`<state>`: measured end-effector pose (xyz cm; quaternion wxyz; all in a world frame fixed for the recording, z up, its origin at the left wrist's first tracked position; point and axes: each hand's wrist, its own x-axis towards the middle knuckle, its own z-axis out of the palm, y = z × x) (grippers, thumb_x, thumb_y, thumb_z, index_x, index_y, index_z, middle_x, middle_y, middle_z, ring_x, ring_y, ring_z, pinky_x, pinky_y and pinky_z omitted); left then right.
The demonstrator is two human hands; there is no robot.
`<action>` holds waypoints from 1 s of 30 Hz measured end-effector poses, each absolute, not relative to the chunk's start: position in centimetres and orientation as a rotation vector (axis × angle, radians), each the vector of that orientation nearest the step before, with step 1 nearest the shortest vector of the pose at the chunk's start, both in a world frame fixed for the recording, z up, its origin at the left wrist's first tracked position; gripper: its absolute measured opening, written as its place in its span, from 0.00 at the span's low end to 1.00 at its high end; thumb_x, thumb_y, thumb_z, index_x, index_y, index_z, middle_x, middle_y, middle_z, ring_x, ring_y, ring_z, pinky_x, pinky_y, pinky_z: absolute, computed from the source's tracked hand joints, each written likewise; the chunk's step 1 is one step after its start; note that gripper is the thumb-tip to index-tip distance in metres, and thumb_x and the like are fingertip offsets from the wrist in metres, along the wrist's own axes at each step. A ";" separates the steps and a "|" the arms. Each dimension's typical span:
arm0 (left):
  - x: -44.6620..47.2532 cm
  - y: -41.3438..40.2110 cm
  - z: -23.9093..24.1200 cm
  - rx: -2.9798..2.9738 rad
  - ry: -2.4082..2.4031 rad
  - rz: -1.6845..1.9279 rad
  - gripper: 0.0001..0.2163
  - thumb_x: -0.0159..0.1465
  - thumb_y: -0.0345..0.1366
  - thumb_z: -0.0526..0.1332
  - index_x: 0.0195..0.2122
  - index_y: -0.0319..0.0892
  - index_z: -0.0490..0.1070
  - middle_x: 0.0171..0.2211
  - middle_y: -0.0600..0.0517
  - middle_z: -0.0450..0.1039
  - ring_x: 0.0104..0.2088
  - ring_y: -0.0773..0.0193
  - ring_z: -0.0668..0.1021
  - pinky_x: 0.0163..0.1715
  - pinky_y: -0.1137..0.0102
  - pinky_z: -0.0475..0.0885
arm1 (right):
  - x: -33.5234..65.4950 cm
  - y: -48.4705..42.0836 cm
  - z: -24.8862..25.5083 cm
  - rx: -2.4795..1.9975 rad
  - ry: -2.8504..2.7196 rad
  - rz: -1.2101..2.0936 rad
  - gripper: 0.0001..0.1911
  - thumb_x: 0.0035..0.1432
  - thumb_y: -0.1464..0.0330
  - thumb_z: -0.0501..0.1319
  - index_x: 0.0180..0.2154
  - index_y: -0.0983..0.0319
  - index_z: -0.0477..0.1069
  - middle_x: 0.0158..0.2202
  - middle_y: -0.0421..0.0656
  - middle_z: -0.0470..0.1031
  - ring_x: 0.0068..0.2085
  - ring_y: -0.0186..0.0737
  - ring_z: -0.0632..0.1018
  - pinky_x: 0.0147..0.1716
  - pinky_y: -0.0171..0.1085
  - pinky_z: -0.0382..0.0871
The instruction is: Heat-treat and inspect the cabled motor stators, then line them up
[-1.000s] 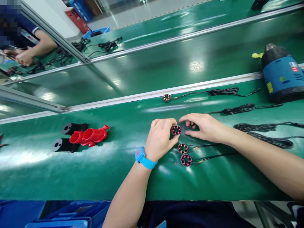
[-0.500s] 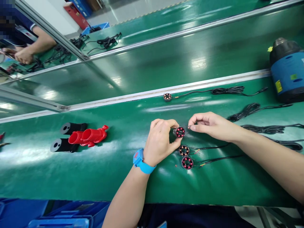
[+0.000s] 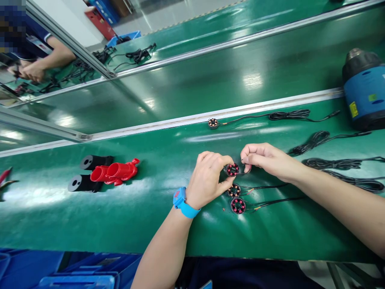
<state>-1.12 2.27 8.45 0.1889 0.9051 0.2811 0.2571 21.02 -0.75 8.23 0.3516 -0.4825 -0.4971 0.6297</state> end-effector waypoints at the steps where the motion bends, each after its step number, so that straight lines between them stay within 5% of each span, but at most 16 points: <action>1: -1.2 2.3 8.5 2.546 0.791 0.681 0.13 0.63 0.32 0.64 0.45 0.47 0.63 0.40 0.54 0.75 0.41 0.62 0.76 0.49 0.62 0.65 | 21.1 -0.8 8.2 -1.241 -1.297 1.655 0.05 0.54 0.67 0.60 0.32 0.62 0.70 0.28 0.39 0.75 0.32 0.36 0.76 0.38 0.34 0.67; 5: -1.5 2.7 8.8 2.547 0.762 0.423 0.07 0.64 0.35 0.65 0.41 0.47 0.69 0.40 0.54 0.74 0.42 0.62 0.75 0.49 0.62 0.63 | 21.3 -0.8 8.1 -1.241 -1.409 1.701 0.07 0.52 0.68 0.61 0.35 0.62 0.70 0.29 0.39 0.76 0.33 0.36 0.77 0.38 0.34 0.68; 11: -2.1 3.5 9.1 2.431 0.673 0.189 0.08 0.66 0.45 0.63 0.37 0.48 0.73 0.40 0.55 0.75 0.45 0.61 0.75 0.49 0.63 0.65 | 22.2 -0.8 8.3 -1.275 -1.698 1.686 0.23 0.63 0.62 0.58 0.58 0.60 0.64 0.39 0.41 0.79 0.43 0.41 0.78 0.47 0.40 0.69; 19: -2.2 5.8 8.0 2.397 1.244 0.733 0.13 0.69 0.43 0.58 0.52 0.46 0.68 0.52 0.46 0.71 0.55 0.55 0.72 0.56 0.57 0.67 | 29.2 1.7 9.2 -1.719 -1.873 0.401 0.23 0.58 0.59 0.60 0.55 0.56 0.70 0.50 0.46 0.74 0.52 0.59 0.73 0.54 0.56 0.63; 22: -1.4 7.8 7.4 2.509 1.434 0.555 0.21 0.68 0.42 0.60 0.61 0.48 0.63 0.61 0.43 0.64 0.60 0.48 0.68 0.56 0.50 0.65 | 32.5 2.7 8.0 -1.857 -1.865 0.251 0.31 0.55 0.55 0.62 0.59 0.56 0.67 0.51 0.50 0.72 0.55 0.68 0.69 0.55 0.63 0.58; 25: -0.2 9.4 7.1 2.591 1.495 0.426 0.17 0.67 0.39 0.60 0.57 0.49 0.68 0.62 0.44 0.64 0.60 0.45 0.68 0.55 0.49 0.65 | 34.4 3.1 6.3 -1.919 -1.913 0.224 0.33 0.55 0.51 0.60 0.60 0.58 0.66 0.53 0.52 0.71 0.54 0.70 0.69 0.53 0.65 0.59; 30: 1.2 10.4 7.3 2.589 1.475 0.433 0.11 0.67 0.37 0.61 0.50 0.47 0.71 0.56 0.47 0.71 0.53 0.49 0.73 0.51 0.54 0.68 | 35.5 3.2 5.4 -1.967 -2.003 0.169 0.22 0.57 0.57 0.55 0.50 0.57 0.72 0.44 0.47 0.76 0.45 0.59 0.75 0.47 0.57 0.64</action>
